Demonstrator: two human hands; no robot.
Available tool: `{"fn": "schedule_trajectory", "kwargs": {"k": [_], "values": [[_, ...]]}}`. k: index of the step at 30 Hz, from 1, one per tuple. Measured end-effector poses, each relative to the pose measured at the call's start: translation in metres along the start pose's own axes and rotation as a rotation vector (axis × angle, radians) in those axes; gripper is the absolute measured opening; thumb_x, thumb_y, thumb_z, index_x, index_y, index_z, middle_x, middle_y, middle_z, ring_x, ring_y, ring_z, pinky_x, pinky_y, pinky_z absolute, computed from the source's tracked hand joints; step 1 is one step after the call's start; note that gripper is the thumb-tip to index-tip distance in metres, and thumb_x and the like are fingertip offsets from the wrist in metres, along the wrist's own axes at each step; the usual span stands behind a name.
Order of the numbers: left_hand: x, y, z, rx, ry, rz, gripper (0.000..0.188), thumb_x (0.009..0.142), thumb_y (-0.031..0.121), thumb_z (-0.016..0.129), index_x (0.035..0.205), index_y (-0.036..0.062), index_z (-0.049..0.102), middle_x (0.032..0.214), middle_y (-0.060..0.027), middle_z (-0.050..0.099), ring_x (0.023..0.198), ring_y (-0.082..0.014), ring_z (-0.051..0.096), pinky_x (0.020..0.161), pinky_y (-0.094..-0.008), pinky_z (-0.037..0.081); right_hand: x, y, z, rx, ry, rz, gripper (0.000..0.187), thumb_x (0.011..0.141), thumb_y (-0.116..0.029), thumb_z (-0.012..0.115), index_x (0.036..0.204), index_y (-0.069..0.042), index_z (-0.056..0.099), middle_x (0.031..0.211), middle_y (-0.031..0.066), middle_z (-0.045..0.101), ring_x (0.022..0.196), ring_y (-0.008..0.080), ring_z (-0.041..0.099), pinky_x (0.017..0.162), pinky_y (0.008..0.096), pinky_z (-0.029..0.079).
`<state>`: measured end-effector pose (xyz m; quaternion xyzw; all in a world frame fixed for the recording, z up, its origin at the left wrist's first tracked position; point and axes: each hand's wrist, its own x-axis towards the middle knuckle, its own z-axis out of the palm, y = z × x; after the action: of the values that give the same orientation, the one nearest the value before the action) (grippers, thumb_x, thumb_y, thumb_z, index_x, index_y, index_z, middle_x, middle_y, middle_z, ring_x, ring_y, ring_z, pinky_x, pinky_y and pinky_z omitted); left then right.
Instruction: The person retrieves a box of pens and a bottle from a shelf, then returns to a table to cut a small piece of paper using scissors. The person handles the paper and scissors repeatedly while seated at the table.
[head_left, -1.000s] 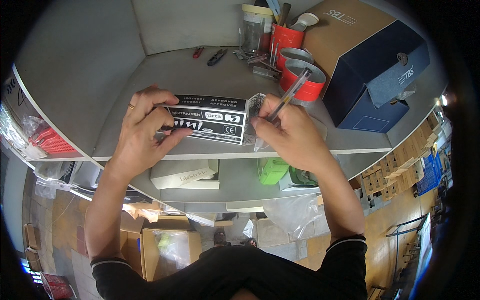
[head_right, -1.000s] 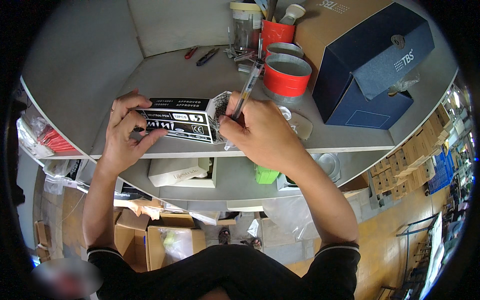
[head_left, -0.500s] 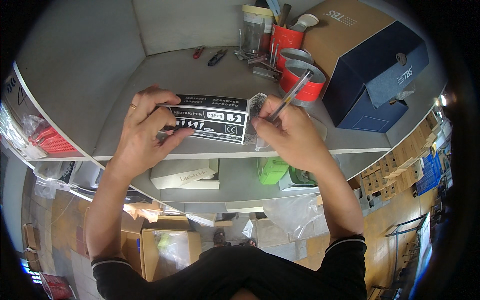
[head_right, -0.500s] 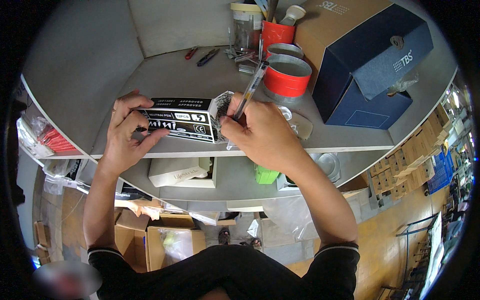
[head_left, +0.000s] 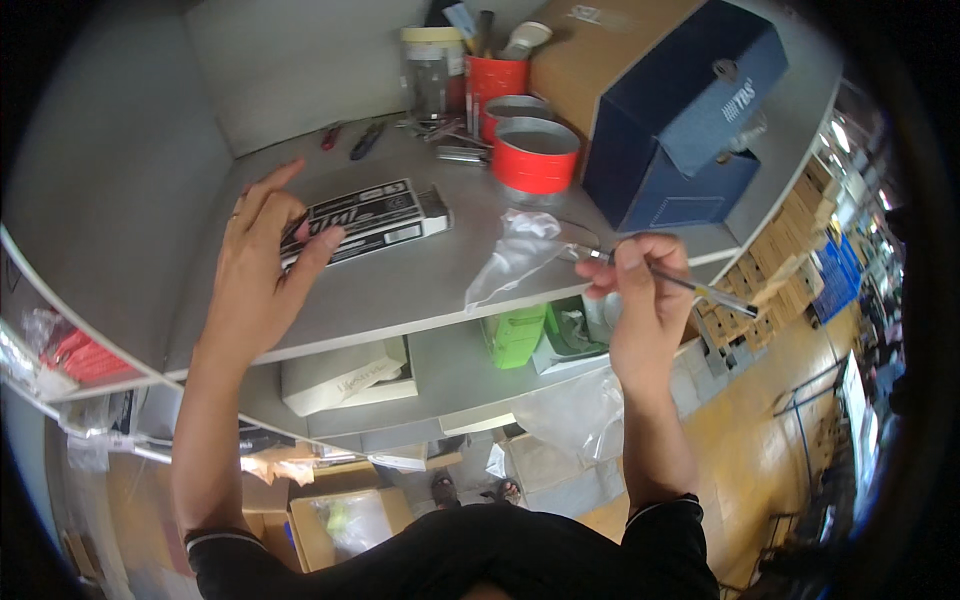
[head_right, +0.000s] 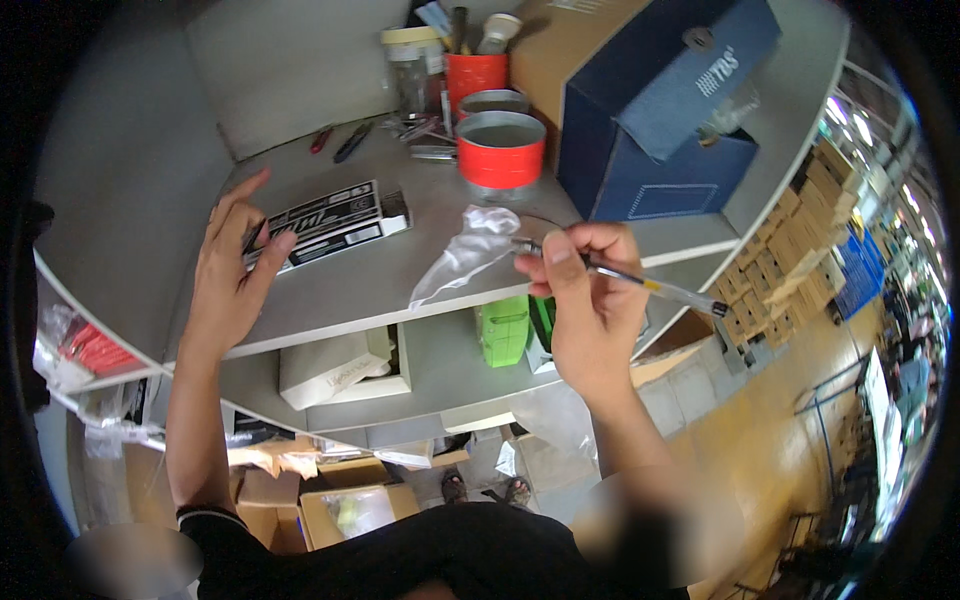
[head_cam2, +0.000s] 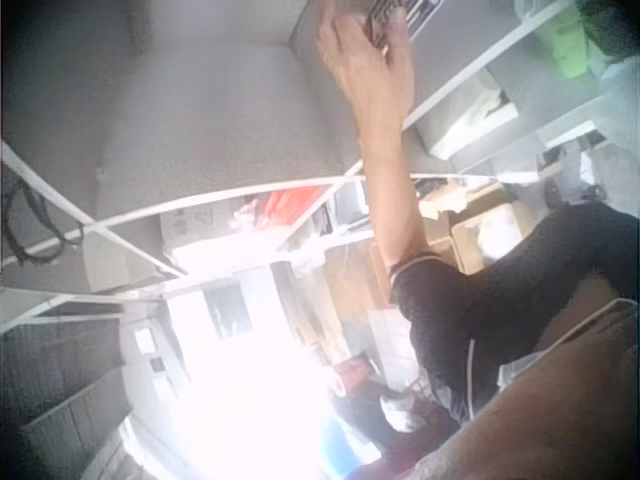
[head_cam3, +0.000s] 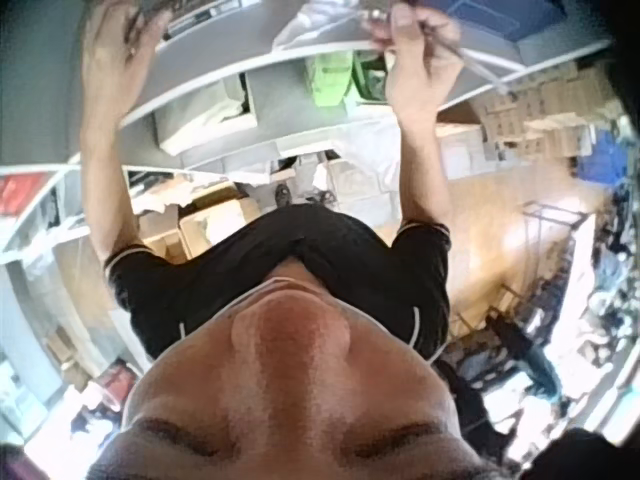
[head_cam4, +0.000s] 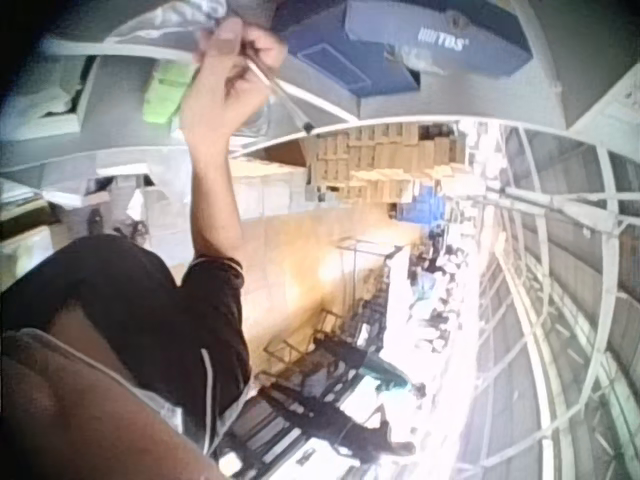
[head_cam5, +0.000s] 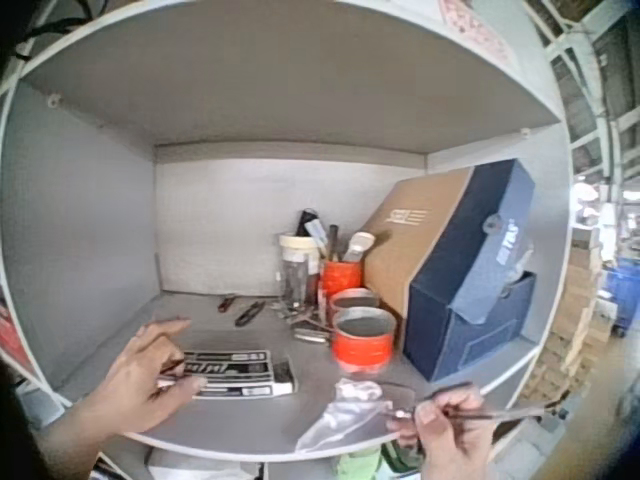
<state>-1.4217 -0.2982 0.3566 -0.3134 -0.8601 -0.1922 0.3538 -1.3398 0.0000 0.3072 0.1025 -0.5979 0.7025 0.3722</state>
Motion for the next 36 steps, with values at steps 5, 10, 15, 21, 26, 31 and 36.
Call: {"fn": "schedule_trajectory", "kwargs": {"k": [5,10,15,21,26,31,36], "values": [[0.006,-0.002,-0.005,-0.078,-0.131,0.074,0.027,0.087,0.018,0.070,0.086,-0.0003,0.051,0.130,-0.0224,0.057,0.113,-0.0395,0.057,0.094,-0.0426,0.046,-0.045,0.009,-0.038,-0.105,0.095,0.031,0.018,0.097,-0.018,0.065,0.104,-0.005,0.054,0.091,0.0060,0.066,0.079,0.0133,0.069,0.063,0.0223,0.051],[-0.037,0.015,-0.006,-0.427,-0.079,-0.005,0.026,0.097,0.016,0.050,0.102,-0.0078,0.059,0.111,-0.0190,0.063,0.097,-0.0320,0.061,0.086,-0.0376,0.049,-0.118,0.024,-0.065,-0.193,0.083,0.189,0.010,0.097,-0.008,0.061,0.104,-0.003,0.056,0.094,0.0076,0.064,0.087,0.0137,0.065,0.072,0.0287,0.054],[-0.106,0.081,0.057,-1.151,-0.279,0.276,0.036,0.099,0.030,0.056,0.083,-0.0016,0.057,0.080,-0.0130,0.057,0.076,-0.0266,0.054,0.073,-0.0429,0.048,-0.202,0.015,-0.094,-0.357,0.286,0.401,0.021,0.099,-0.022,0.063,0.103,-0.003,0.057,0.075,0.0037,0.061,0.071,0.0093,0.059,0.063,0.0263,0.048],[-0.190,0.243,0.142,-1.305,-0.864,-0.055,0.022,0.095,0.018,0.060,0.102,-0.0023,0.063,0.090,-0.0081,0.060,0.077,-0.0150,0.053,0.073,-0.0273,0.043,-0.297,-0.084,-0.171,-0.267,0.697,0.442,0.031,0.104,-0.030,0.051,0.107,-0.001,0.060,0.084,0.0035,0.062,0.076,0.0103,0.063,0.066,0.0262,0.051],[-0.218,0.389,0.120,-1.240,-0.956,0.497,0.022,0.089,0.018,0.070,0.100,-0.0009,0.065,0.083,-0.0121,0.060,0.075,-0.0252,0.058,0.070,-0.0362,0.046,-0.398,-0.184,-0.211,-0.122,0.912,0.247,0.025,0.104,-0.028,0.050,0.098,-0.005,0.055,0.074,0.0011,0.060,0.069,0.0106,0.064,0.060,0.0248,0.048],[-0.267,0.536,0.079,-1.354,-0.908,0.902,0.021,0.089,0.018,0.071,0.101,0.0018,0.066,0.083,-0.0119,0.060,0.077,-0.0281,0.058,0.070,-0.0387,0.046,-0.494,-0.273,-0.242,-0.248,1.132,0.236,0.022,0.103,-0.027,0.053,0.095,-0.007,0.053,0.071,0.0002,0.059,0.064,0.0102,0.063,0.056,0.0237,0.047],[-0.320,0.626,0.041,-1.454,-1.018,1.083,0.025,0.089,0.024,0.072,0.104,0.0040,0.069,0.082,-0.0096,0.060,0.077,-0.0277,0.058,0.069,-0.0383,0.046,-0.572,-0.334,-0.256,-0.293,1.311,-0.058,0.022,0.103,-0.024,0.055,0.095,-0.004,0.053,0.070,0.0021,0.059,0.062,0.0100,0.063,0.056,0.0225,0.048]]}}
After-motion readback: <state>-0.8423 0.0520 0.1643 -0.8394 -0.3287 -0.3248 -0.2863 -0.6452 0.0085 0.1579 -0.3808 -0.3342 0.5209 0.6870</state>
